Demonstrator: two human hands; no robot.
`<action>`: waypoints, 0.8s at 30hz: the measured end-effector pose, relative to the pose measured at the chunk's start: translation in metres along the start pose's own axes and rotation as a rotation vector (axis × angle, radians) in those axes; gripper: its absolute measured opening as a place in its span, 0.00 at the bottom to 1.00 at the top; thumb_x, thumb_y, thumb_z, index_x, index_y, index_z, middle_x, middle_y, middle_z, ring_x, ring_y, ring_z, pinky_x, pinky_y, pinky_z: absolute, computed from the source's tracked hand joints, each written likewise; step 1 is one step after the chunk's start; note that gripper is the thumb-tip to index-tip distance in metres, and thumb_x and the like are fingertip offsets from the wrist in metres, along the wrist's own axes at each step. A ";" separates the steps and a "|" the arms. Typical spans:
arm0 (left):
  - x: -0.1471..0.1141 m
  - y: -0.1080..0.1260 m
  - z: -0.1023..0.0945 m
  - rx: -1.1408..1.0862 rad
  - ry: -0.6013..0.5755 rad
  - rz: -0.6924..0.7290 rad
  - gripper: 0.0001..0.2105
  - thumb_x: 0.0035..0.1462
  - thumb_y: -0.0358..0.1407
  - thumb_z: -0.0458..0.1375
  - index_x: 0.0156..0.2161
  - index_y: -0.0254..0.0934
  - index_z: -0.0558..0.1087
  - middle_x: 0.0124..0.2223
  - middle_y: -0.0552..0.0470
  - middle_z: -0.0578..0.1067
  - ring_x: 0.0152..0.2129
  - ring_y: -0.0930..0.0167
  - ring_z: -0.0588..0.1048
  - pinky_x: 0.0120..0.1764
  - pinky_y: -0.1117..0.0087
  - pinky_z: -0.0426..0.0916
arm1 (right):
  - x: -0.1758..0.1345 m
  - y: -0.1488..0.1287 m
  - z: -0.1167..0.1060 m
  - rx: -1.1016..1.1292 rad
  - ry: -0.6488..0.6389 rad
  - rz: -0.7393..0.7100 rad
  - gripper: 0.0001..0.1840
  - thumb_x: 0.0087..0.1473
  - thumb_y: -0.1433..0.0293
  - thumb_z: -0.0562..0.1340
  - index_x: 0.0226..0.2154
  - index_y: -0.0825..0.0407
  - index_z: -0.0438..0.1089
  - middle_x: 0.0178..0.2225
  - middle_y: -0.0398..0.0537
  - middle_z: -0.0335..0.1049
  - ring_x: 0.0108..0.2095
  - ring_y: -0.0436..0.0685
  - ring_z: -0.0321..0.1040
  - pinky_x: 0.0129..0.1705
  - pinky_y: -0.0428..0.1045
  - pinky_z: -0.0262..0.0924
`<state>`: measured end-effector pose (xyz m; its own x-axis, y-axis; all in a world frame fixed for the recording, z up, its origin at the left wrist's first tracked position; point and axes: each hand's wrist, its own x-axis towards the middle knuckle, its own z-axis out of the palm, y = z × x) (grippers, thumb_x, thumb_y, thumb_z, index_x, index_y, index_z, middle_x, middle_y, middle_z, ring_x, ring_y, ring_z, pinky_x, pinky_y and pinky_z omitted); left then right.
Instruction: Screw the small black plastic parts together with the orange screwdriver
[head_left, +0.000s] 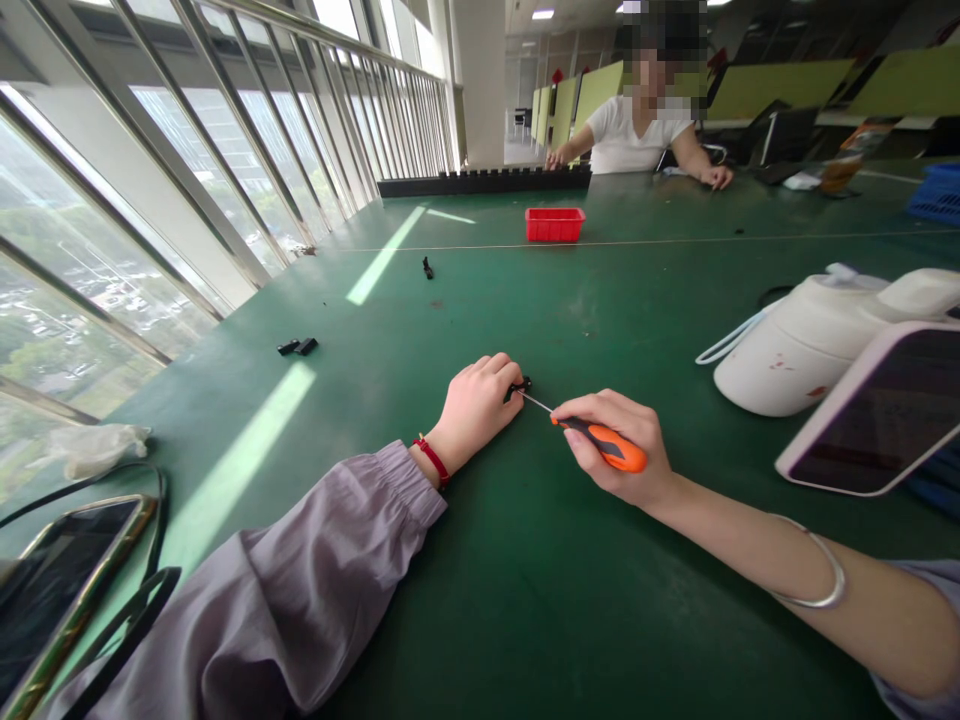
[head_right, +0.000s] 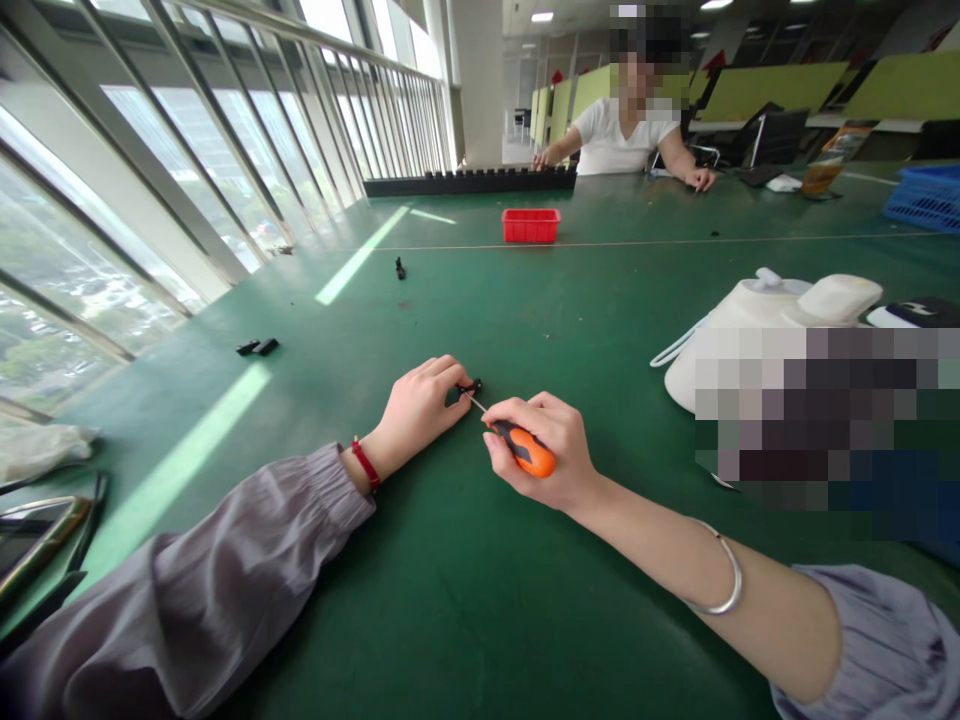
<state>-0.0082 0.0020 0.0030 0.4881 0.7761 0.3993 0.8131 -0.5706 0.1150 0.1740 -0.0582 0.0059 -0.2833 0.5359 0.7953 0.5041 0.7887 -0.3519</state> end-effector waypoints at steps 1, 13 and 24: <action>0.000 0.000 0.000 -0.004 0.005 -0.005 0.03 0.55 0.31 0.54 0.33 0.37 0.70 0.37 0.52 0.74 0.34 0.69 0.71 0.35 0.69 0.64 | -0.001 0.000 -0.001 0.017 0.033 -0.021 0.06 0.51 0.74 0.58 0.33 0.49 0.68 0.25 0.42 0.71 0.23 0.50 0.65 0.28 0.48 0.61; 0.000 -0.005 0.004 -0.154 0.087 -0.012 0.04 0.57 0.33 0.54 0.35 0.39 0.71 0.37 0.53 0.75 0.36 0.70 0.71 0.38 0.70 0.65 | 0.002 0.014 0.005 -0.018 -0.056 0.240 0.07 0.55 0.70 0.59 0.39 0.51 0.69 0.30 0.45 0.66 0.29 0.50 0.64 0.33 0.47 0.61; -0.006 0.014 0.000 -0.191 0.079 0.148 0.06 0.58 0.33 0.53 0.37 0.38 0.72 0.36 0.52 0.75 0.34 0.71 0.70 0.39 0.69 0.63 | 0.000 0.028 0.010 0.030 -0.194 0.429 0.07 0.52 0.72 0.61 0.37 0.50 0.69 0.38 0.47 0.71 0.38 0.56 0.69 0.42 0.51 0.61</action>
<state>0.0001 -0.0108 0.0027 0.5652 0.6608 0.4939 0.6562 -0.7229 0.2162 0.1800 -0.0335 -0.0084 -0.2035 0.8592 0.4693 0.5856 0.4910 -0.6450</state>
